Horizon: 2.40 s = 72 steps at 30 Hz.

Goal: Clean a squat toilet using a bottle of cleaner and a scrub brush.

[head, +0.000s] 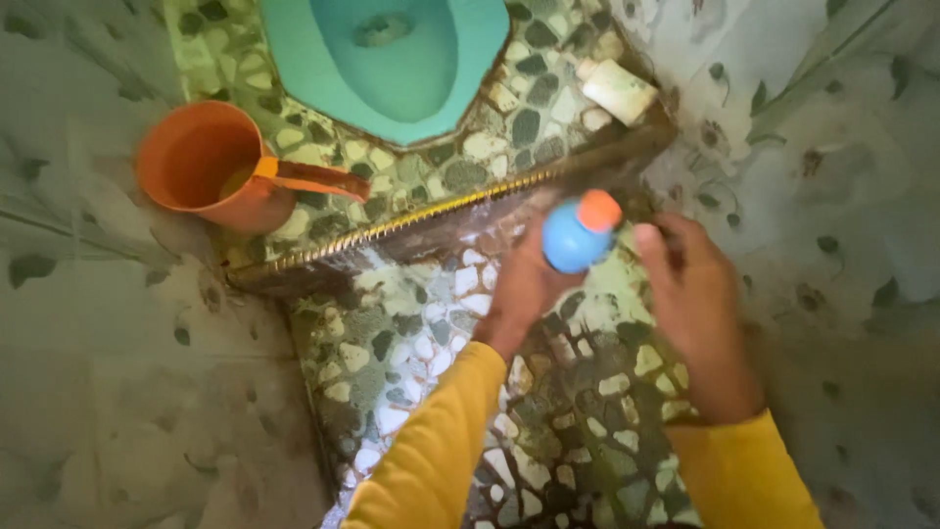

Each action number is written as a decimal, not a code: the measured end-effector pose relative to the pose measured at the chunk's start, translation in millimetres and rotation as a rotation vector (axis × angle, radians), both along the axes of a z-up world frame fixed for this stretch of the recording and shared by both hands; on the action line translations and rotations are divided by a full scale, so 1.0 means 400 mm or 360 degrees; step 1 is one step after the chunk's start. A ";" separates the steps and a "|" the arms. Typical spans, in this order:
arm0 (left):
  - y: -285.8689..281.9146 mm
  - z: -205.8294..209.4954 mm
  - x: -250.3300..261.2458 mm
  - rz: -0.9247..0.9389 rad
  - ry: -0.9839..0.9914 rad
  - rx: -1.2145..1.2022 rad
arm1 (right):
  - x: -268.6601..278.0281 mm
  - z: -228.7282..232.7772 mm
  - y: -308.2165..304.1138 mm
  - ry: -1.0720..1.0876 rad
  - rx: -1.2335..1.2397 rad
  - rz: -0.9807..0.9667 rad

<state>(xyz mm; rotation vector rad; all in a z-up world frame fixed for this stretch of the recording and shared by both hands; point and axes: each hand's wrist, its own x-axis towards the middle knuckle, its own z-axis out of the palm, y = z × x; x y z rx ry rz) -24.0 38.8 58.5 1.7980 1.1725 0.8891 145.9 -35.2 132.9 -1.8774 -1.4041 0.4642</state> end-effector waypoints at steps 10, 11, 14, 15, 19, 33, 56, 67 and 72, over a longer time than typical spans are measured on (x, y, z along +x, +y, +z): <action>0.368 0.162 -0.104 0.0730 -0.0650 0.0454 | 0.053 -0.068 -0.015 -0.0051 0.0032 -0.0177; 0.386 0.156 -0.120 0.0726 -0.0652 0.0460 | 0.037 -0.053 -0.012 -0.0051 0.0038 -0.0179; 0.415 0.166 -0.144 0.0817 -0.0518 0.0593 | 0.016 -0.036 0.002 0.0107 -0.0165 -0.0236; 0.408 0.200 -0.145 0.0829 -0.0516 0.0402 | 0.019 -0.044 0.008 0.0094 -0.0264 -0.0271; 0.423 0.186 -0.155 0.0815 -0.0416 -0.0003 | 0.034 -0.103 0.011 0.0022 -0.0223 -0.0117; 0.377 0.174 -0.153 0.0895 -0.0762 0.0077 | -0.002 0.051 -0.093 0.0165 -0.0869 -0.0208; -0.491 0.863 -0.062 0.0722 -0.0924 -0.1158 | -0.022 1.283 -0.438 0.0722 -0.0023 -0.0420; -0.493 1.742 0.148 0.0058 -0.1044 -0.1099 | 0.043 1.895 -0.630 0.0328 0.0074 -0.0608; -0.514 1.998 0.195 -0.0215 -0.1099 -0.0948 | 0.151 2.121 -0.700 -0.0003 0.0368 -0.0758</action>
